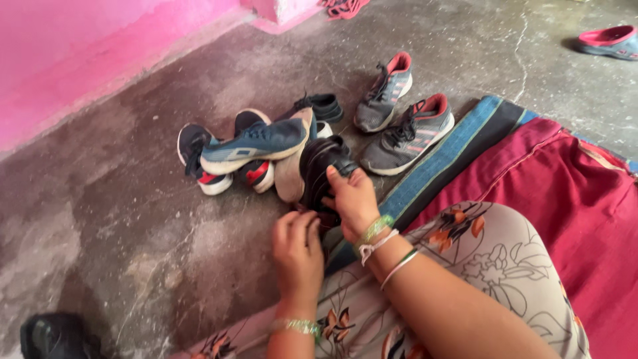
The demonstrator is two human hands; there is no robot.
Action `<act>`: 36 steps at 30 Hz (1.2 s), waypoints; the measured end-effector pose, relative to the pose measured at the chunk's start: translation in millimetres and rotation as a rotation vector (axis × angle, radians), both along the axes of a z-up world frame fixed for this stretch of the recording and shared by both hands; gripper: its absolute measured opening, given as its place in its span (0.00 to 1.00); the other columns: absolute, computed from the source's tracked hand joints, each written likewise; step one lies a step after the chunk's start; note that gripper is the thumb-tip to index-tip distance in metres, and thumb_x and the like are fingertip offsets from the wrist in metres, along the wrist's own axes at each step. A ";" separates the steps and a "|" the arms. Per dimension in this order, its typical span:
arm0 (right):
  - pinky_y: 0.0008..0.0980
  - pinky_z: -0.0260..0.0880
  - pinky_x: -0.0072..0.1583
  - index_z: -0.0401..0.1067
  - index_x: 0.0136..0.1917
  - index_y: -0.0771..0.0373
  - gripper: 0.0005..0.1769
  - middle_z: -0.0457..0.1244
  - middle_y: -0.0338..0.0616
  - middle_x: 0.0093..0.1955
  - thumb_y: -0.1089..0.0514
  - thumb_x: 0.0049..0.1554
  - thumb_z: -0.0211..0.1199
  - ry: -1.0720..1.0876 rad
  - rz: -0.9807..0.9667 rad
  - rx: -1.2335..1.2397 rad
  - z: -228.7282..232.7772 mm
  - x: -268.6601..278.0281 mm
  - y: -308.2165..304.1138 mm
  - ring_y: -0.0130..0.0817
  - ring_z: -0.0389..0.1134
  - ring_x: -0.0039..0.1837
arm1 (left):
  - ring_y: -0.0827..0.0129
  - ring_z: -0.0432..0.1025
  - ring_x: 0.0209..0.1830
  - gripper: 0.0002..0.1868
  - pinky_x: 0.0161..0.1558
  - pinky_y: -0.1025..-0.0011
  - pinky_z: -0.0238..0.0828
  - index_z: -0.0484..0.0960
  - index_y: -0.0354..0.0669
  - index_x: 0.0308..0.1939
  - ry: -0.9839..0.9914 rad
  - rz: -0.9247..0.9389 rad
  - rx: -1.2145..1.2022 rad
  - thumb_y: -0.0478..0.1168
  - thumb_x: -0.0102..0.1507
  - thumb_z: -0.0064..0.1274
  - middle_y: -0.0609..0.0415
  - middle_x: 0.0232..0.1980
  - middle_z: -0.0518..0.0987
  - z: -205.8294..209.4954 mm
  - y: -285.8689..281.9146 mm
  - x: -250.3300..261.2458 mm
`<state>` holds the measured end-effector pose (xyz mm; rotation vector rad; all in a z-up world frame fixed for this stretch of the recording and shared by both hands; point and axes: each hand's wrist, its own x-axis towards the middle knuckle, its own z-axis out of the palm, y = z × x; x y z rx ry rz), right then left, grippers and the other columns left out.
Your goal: The person sits on the floor and wipes a black shoe with a cloth, then removes and re-laces a white shoe. The person handles multiple shoes, including sneakers and formal shoes, using a cloth for cleaning and hands for lacing.
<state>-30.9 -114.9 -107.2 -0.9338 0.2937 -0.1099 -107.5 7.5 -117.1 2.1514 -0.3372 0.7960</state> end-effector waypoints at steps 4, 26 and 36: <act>0.29 0.69 0.43 0.72 0.52 0.59 0.06 0.68 0.36 0.43 0.57 0.64 0.58 -0.022 0.119 -0.055 7.9 -10.5 10.0 0.27 0.67 0.42 | 0.49 0.73 0.54 0.12 0.56 0.58 0.71 0.79 0.40 0.57 -0.187 0.097 -0.140 0.35 0.70 0.52 0.40 0.56 0.71 33.5 2.9 8.6; 0.29 0.62 0.69 0.65 0.70 0.63 0.33 0.66 0.36 0.66 0.38 0.66 0.40 -0.211 0.536 -0.028 27.2 -52.8 42.2 0.26 0.65 0.66 | 0.42 0.73 0.52 0.16 0.54 0.48 0.67 0.85 0.43 0.46 0.484 0.237 0.439 0.48 0.64 0.49 0.38 0.49 0.79 114.2 30.1 71.2; 0.26 0.64 0.64 0.67 0.68 0.64 0.27 0.68 0.37 0.62 0.45 0.63 0.52 -0.123 0.579 -0.273 28.8 -60.8 37.9 0.24 0.67 0.62 | 0.39 0.76 0.40 0.25 0.46 0.51 0.70 0.81 0.34 0.36 0.230 0.508 -0.327 0.54 0.71 0.44 0.36 0.37 0.81 40.9 117.3 51.3</act>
